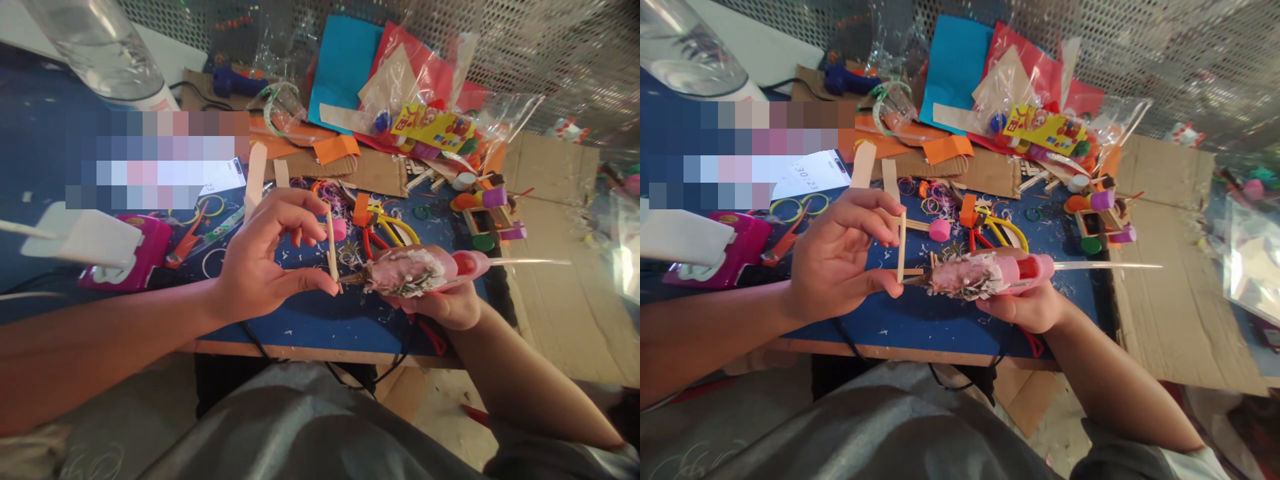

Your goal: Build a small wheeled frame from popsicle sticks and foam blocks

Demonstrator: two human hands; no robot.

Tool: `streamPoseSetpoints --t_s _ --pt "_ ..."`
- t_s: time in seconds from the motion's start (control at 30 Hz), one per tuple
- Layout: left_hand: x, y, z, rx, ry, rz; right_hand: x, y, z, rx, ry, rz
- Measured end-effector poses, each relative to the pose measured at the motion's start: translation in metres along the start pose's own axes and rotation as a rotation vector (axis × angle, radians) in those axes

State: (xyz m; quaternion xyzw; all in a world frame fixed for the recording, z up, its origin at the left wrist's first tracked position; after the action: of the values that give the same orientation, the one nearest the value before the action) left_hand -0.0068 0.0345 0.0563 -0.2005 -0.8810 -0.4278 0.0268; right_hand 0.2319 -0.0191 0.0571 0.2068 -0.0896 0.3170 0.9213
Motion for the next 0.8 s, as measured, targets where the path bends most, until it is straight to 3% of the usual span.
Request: streamPoseSetpoints --t_s 0.2,0.33,0.8 --pt "-0.0007 0.0023 -0.0051 -0.080 -0.013 0.000 -0.0015 0.0018 0.0037 0.026 -0.023 0.010" --pt "0.0002 0.0033 -0.0061 -0.038 -0.020 -0.032 -0.0029 0.0052 0.0088 0.071 -0.030 0.034" --pt "0.0000 0.0028 -0.0053 -0.050 -0.020 -0.001 -0.0021 0.0019 0.0049 0.018 0.000 0.011"
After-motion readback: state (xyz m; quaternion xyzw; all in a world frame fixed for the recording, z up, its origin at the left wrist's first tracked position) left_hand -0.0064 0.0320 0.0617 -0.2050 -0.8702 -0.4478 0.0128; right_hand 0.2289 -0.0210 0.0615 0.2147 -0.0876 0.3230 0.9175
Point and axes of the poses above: each hand's wrist, its own y-axis towards the middle knuckle, its own x-axis out of the back of the hand, z = x × y, the point moved 7 cm from there along y, towards the middle knuckle, and after that the axes turned 5 degrees about z, right-handed, at the moved point
